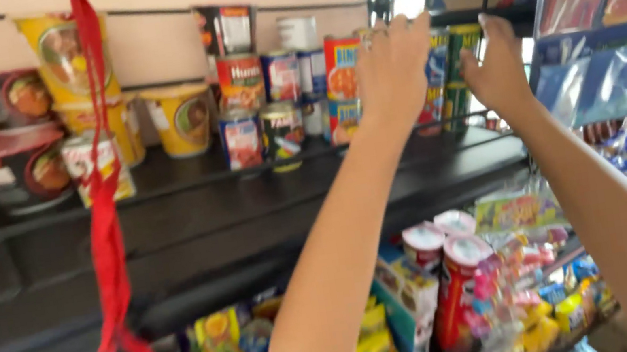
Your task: The person picks up various canned food items from a retail shelf and places them into a cardboard box on the floor, organizing them in rows.
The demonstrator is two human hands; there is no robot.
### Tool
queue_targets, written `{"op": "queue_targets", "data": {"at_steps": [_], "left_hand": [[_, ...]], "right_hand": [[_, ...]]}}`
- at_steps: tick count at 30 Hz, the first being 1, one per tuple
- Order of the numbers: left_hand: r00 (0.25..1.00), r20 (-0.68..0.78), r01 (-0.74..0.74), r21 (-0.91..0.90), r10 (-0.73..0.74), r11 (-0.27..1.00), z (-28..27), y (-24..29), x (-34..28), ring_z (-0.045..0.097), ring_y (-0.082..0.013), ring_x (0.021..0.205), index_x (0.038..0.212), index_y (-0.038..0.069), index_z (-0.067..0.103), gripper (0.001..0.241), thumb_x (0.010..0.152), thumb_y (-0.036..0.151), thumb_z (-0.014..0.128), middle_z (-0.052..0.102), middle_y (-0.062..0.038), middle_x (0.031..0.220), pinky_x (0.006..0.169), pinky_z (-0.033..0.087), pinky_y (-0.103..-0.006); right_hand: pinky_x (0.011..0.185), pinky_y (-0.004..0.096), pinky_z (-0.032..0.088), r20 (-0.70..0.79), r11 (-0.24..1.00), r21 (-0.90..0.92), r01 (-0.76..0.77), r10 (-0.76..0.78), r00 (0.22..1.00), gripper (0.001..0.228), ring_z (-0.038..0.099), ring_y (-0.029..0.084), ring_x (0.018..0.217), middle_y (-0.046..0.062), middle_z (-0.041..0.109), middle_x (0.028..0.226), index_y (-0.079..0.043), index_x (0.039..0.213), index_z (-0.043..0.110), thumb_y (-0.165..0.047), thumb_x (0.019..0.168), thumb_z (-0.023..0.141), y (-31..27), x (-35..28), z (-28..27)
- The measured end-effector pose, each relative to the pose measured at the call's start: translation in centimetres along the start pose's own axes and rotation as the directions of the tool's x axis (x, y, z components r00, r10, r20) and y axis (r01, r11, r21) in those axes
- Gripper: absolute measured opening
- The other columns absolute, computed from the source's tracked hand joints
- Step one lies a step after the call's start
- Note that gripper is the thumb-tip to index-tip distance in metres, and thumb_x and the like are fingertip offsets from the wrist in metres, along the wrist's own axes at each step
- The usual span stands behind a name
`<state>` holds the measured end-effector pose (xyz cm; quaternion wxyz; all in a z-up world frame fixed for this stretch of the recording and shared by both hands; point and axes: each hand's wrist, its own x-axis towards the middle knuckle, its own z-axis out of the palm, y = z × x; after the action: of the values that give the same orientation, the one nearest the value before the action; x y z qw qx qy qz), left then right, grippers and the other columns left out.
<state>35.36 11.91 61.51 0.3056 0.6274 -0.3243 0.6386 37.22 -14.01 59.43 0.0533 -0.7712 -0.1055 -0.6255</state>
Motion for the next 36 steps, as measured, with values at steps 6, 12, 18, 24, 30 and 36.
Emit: {"op": "queue_targets", "data": {"at_steps": [6,12,18,24,30,36], "left_hand": [[0.977,0.113,-0.187,0.061,0.179,0.981,-0.4,1.0,0.0,0.072,-0.0272,0.099,0.118,0.014,0.060,0.037,0.082,0.007,0.068,0.069,-0.006,0.098,0.070,0.059,-0.0429],[0.966,0.114,-0.239,0.036,0.233,0.970,-0.1,1.0,0.2,0.075,-0.0291,0.077,0.117,0.014,0.056,0.036,0.083,0.007,0.067,0.071,-0.006,0.083,0.054,0.056,-0.0440],[0.963,0.078,-0.261,0.052,0.257,0.964,0.3,0.7,0.0,0.074,-0.0306,0.071,0.117,0.015,0.054,0.038,0.083,0.008,0.068,0.070,-0.005,0.077,0.054,0.054,-0.0461],[0.961,0.052,-0.274,0.042,0.272,0.961,0.6,0.6,-0.2,0.074,-0.0297,0.074,0.117,0.015,0.052,0.034,0.089,0.014,0.070,0.070,-0.004,0.078,0.056,0.053,-0.0471],[0.962,0.148,-0.213,-0.109,0.227,0.971,0.2,1.0,-0.4,0.073,-0.0370,0.087,0.135,0.008,0.045,0.074,0.080,0.041,0.081,0.071,-0.013,0.095,0.066,0.058,-0.0475],[0.899,0.408,-0.053,-0.253,0.157,0.966,1.3,0.9,-0.8,0.072,-0.0402,0.088,0.149,0.000,0.031,0.113,0.064,0.048,0.087,0.071,-0.021,0.095,0.073,0.058,-0.0511]], "right_hand": [[0.110,0.054,0.037,0.086,0.987,-0.142,-0.079,0.092,0.992,0.067,0.048,0.050,0.128,0.032,0.047,0.147,0.011,0.150,0.045,-0.011,0.093,0.072,5.0,1.1,2.1],[0.101,0.059,0.037,0.272,0.971,-0.238,-0.002,0.069,0.960,0.077,0.049,0.048,0.125,0.028,0.049,0.136,-0.005,0.156,0.041,-0.013,0.089,0.077,8.9,2.1,4.4],[0.094,0.052,0.047,0.174,0.990,-0.084,-0.115,0.128,0.976,0.068,0.054,0.050,0.112,0.030,0.052,0.119,-0.003,0.129,0.040,-0.023,0.086,0.089,7.3,2.7,3.0],[0.087,0.048,0.050,0.063,0.985,-0.012,-0.170,0.171,0.983,0.055,0.064,0.046,0.098,0.019,0.059,0.100,-0.004,0.108,0.040,-0.025,0.093,0.088,2.0,2.5,-0.7],[0.087,0.046,0.063,0.413,0.162,0.877,-0.452,0.224,0.883,0.032,0.071,0.024,0.106,0.007,0.065,0.115,-0.008,0.118,0.055,-0.010,0.092,0.073,-1.8,2.6,-3.3],[0.097,0.047,0.061,0.603,0.156,0.798,-0.582,-0.232,0.764,0.033,0.068,0.023,0.114,0.009,0.066,0.120,-0.003,0.129,0.058,-0.013,0.102,0.073,1.7,1.8,-3.2]]}}
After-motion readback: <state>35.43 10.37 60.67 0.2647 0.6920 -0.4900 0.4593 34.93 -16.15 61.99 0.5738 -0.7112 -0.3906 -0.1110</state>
